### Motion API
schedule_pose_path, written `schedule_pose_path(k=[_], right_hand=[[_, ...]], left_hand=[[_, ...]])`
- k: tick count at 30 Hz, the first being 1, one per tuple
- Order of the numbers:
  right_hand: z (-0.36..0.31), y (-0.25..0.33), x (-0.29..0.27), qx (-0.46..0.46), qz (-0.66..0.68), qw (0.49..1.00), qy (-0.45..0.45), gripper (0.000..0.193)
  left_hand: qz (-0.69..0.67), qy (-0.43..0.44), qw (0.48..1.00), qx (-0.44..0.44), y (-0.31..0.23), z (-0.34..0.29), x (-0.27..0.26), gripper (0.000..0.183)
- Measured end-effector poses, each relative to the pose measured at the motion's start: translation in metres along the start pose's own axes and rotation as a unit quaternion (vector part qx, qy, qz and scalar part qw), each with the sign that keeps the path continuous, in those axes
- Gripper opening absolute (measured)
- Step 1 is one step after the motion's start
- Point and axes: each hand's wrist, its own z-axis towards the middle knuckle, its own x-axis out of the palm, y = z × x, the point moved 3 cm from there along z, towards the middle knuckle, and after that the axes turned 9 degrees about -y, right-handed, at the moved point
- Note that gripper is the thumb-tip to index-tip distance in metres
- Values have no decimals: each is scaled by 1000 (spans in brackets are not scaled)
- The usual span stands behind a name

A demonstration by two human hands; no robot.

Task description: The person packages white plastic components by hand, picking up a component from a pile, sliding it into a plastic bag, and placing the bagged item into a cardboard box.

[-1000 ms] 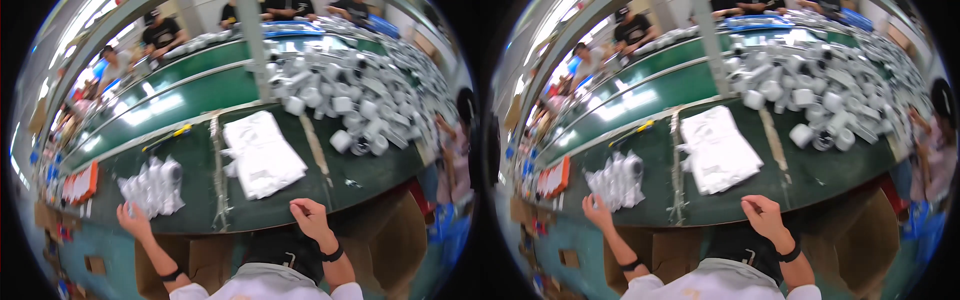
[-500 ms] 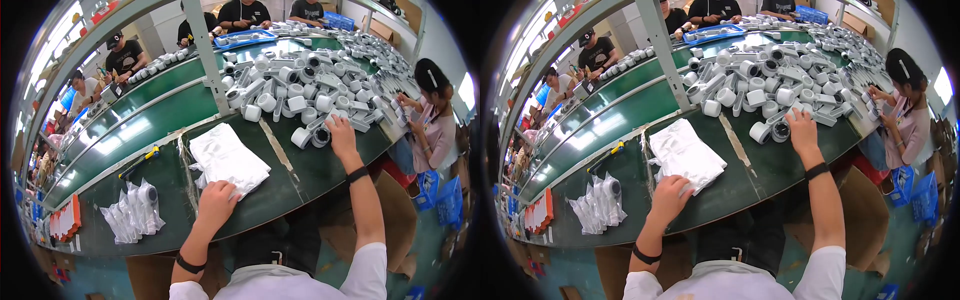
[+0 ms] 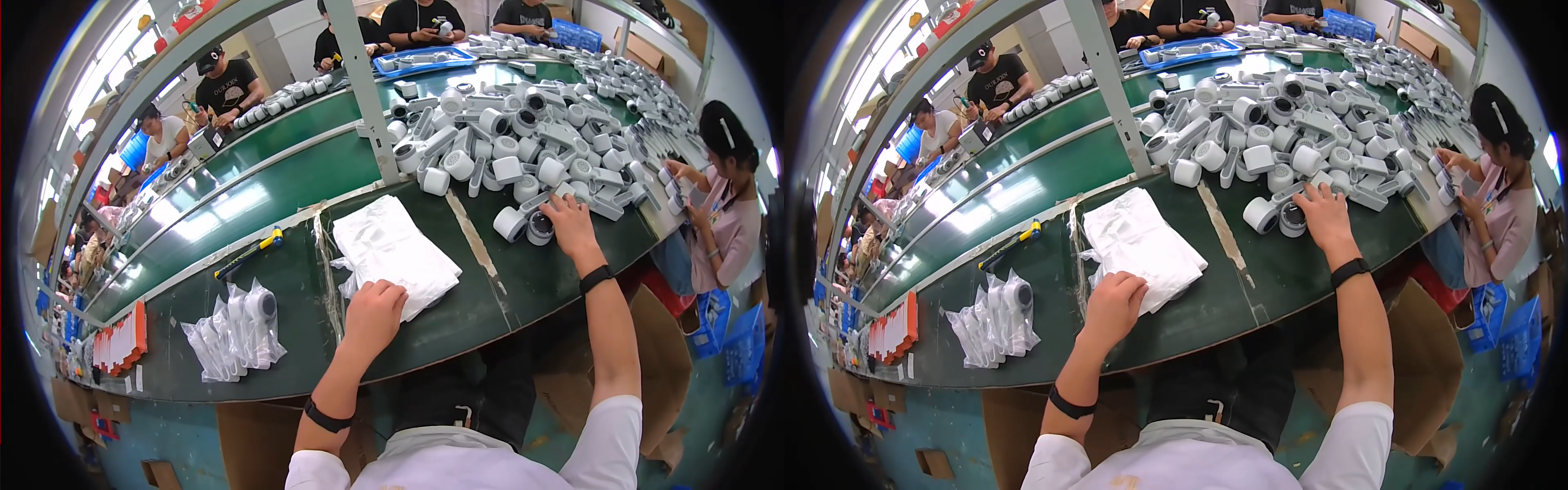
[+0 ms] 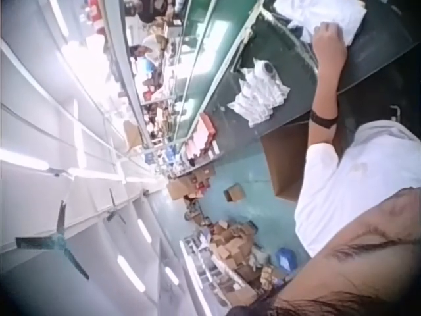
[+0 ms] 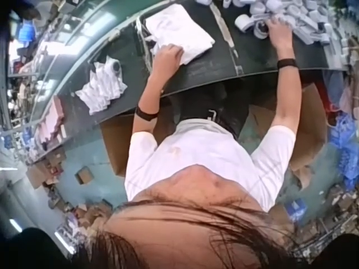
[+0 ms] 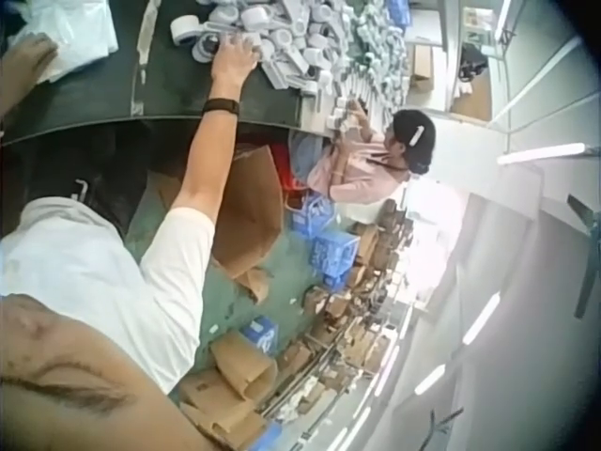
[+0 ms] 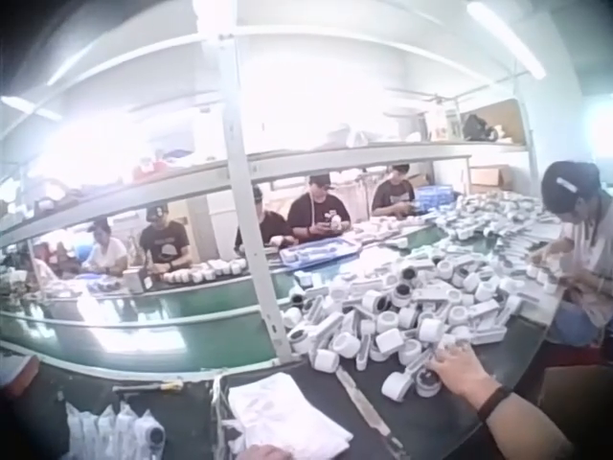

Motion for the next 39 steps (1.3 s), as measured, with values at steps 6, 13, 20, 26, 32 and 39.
schedule_pose_path(k=[6, 13, 20, 26, 32, 39], right_hand=[[-8, 1, 2, -16, 17, 999, -41, 38], [-21, 8, -46, -43, 134, 975, -174, 48], [-59, 55, -59, 126, 671, 710, -173, 43], [-105, 135, -70, 218, 892, 385, 91, 40], [-134, 174, -70, 182, 889, 367, 204, 53], [-138, 185, -75, 117, 806, 545, 201, 45]], left_hand=[[-49, -17, 998, -36, 0, 0, -4, 13], [-6, 52, 998, -47, 6, -2, 1, 21], [31, 16, 999, -17, -16, 9, -2, 17], [15, 11, 998, -59, -3, 12, 10, 18], [-184, -28, 965, -186, 3, 12, 4, 12], [-175, -49, 974, -135, -9, 12, -4, 12]])
